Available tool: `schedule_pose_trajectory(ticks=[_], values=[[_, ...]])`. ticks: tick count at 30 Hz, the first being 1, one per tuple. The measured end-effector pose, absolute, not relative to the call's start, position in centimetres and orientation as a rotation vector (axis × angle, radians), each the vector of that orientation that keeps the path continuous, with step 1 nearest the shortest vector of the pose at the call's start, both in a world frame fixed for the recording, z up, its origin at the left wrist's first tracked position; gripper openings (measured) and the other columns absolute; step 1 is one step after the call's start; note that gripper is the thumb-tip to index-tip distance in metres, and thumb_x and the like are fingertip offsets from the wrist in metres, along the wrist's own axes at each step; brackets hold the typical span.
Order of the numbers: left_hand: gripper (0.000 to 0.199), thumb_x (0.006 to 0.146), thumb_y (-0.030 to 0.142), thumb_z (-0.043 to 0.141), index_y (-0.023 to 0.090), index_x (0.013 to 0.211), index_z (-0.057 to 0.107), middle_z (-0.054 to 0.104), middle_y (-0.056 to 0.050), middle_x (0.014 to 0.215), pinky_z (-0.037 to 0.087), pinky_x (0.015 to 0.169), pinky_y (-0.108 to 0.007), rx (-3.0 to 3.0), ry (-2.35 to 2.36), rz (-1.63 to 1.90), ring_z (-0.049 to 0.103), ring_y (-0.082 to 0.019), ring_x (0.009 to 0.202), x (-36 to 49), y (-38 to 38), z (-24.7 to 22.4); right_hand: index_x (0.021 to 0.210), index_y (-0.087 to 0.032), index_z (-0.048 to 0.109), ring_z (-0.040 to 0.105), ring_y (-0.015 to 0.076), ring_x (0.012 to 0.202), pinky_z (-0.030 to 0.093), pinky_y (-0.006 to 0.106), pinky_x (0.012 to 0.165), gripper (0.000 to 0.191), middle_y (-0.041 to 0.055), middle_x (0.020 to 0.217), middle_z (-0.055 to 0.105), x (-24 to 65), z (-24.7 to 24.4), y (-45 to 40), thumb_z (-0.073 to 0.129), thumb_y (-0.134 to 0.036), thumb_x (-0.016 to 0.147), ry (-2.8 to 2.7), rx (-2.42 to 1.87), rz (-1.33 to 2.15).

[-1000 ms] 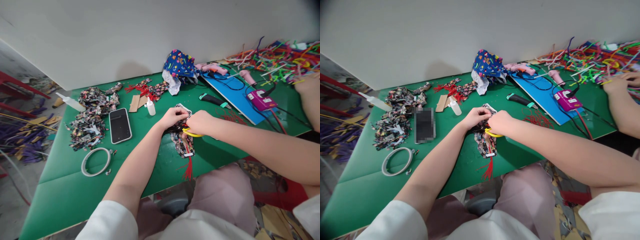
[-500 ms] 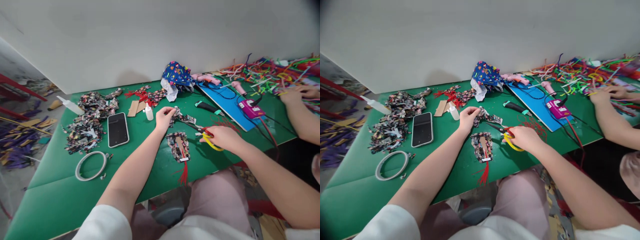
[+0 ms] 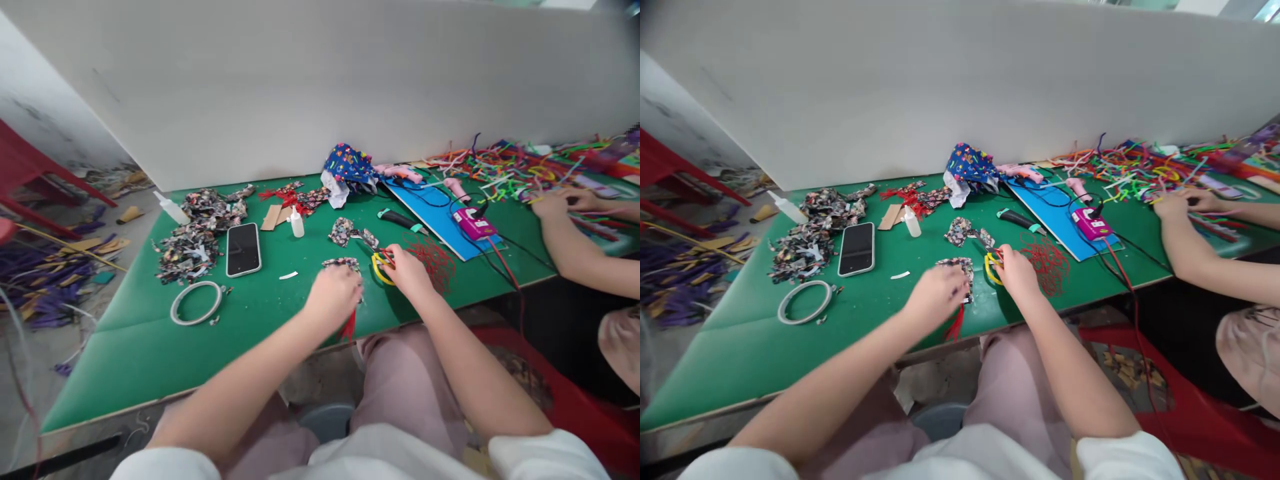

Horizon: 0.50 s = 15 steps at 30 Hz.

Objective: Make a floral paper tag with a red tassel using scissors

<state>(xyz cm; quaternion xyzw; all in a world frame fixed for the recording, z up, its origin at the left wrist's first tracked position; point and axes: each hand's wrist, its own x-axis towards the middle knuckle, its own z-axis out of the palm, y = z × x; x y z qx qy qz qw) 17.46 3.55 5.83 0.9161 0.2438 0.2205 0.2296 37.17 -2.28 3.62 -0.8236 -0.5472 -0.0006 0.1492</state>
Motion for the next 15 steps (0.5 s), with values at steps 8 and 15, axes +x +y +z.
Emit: schedule_pose_trajectory(ticks=[8,15], values=[[0.03,0.082,0.026,0.054,0.021,0.111,0.06,0.06,-0.013,0.115,0.044,0.084,-0.047,2.688,0.971,0.863,0.053,-0.03,0.103,13.5,-6.9,-0.6,0.087,-0.02,0.063,0.054,0.0209,0.097,0.041,0.035,0.089,0.017,0.0077,0.095,0.063,33.3,2.5,-4.7,0.047,-0.026,0.085,-1.604,-1.962,-0.185],[0.023,0.083,0.012,0.049,0.022,0.095,0.066,0.068,-0.005,0.094,0.046,0.079,-0.036,2.653,0.902,0.986,0.058,-0.02,0.089,12.7,-6.2,-1.5,0.082,-0.019,0.062,0.058,0.0205,0.086,0.045,0.037,0.083,0.021,0.0083,0.085,0.066,30.9,0.1,-6.7,0.044,-0.03,0.086,-1.456,-1.804,-0.184]])
